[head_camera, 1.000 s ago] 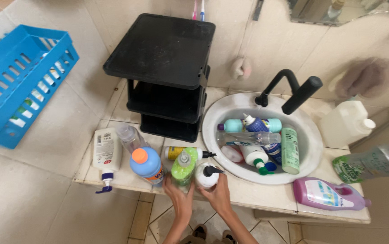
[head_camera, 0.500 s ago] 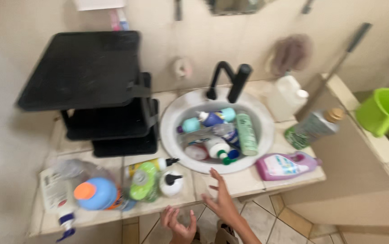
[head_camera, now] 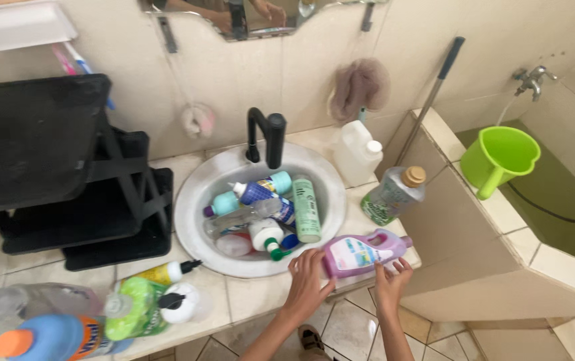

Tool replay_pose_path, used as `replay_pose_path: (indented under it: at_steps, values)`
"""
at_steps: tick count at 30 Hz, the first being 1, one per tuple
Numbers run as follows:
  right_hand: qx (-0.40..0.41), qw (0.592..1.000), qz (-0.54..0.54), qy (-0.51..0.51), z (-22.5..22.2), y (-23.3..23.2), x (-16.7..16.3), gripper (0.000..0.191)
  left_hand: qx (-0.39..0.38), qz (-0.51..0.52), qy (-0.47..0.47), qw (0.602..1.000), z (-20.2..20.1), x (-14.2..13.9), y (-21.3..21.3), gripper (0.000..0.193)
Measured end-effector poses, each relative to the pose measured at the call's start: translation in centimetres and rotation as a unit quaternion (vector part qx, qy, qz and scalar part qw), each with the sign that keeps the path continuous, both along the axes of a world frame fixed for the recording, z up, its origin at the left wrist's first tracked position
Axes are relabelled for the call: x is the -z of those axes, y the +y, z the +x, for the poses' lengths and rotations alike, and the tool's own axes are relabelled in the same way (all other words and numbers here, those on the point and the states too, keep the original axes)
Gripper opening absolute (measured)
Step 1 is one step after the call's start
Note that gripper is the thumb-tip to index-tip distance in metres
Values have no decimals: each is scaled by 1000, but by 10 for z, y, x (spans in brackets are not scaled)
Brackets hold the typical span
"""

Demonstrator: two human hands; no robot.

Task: The person tidies a bathroom counter, lifting bottles of cleaning products and toiletries out of the sink basin and arranging them on the counter and in a blue wall basket. They reposition pump bottles, tubes, and containers one at a time to clear the sink and line up items neatly.

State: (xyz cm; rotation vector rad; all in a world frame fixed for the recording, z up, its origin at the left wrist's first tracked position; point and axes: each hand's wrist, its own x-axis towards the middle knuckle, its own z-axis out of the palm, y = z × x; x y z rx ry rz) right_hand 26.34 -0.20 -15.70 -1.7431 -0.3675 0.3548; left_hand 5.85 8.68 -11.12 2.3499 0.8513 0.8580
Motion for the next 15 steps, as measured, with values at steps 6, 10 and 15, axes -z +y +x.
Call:
replay_pose_path:
  at_steps: [6,10,15]
  values:
    - [-23,983,90,160,27,8,4,73,24,-11,63,998,64,10,18,88]
    - [-38,969,95,223,28,8,-1,76,8,-43,119,992,79,17,23,92]
    - [-33,947,113,299,37,11,5,80,-15,-36,123,992,86,18,23,103]
